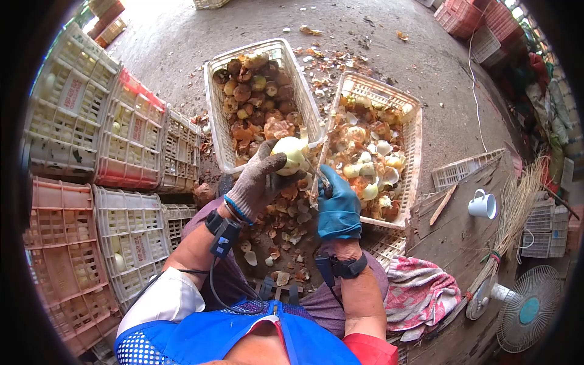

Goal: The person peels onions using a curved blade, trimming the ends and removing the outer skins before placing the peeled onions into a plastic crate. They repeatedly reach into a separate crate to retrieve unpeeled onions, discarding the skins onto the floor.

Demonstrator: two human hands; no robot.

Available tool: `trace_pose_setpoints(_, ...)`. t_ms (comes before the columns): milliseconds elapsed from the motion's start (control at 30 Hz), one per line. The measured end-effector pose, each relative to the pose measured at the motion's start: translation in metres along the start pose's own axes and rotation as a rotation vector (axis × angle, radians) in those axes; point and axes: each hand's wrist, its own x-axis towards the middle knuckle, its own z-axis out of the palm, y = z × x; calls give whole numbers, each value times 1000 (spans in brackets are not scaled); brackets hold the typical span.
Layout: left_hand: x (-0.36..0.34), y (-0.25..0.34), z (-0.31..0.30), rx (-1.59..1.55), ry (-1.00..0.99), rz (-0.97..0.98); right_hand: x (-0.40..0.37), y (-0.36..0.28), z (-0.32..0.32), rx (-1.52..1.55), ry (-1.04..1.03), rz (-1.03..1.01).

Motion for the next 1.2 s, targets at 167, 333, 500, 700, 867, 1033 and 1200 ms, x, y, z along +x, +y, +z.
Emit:
trace_pose_setpoints(167,2,-3,-6,-12,-27,17,0,4,1,20,-3,-14)
trace_pose_setpoints(333,1,-4,-2,10,57,16,-1,1,-1,-71,12,-48)
trace_pose_setpoints(500,1,-3,0,101,81,-16,-3,-6,-5,-188,106,-80)
trace_pose_setpoints(700,0,-1,3,137,43,-1,-2,16,14,25,204,-156)
trace_pose_setpoints(867,-2,4,3,224,76,-41,-12,1,16,437,-62,274)
trace_pose_setpoints(1033,-5,9,0,495,67,-3,4,10,5,558,-24,484)
trace_pose_setpoints(1200,-6,12,8,886,201,5,3,-26,-17,631,-155,307)
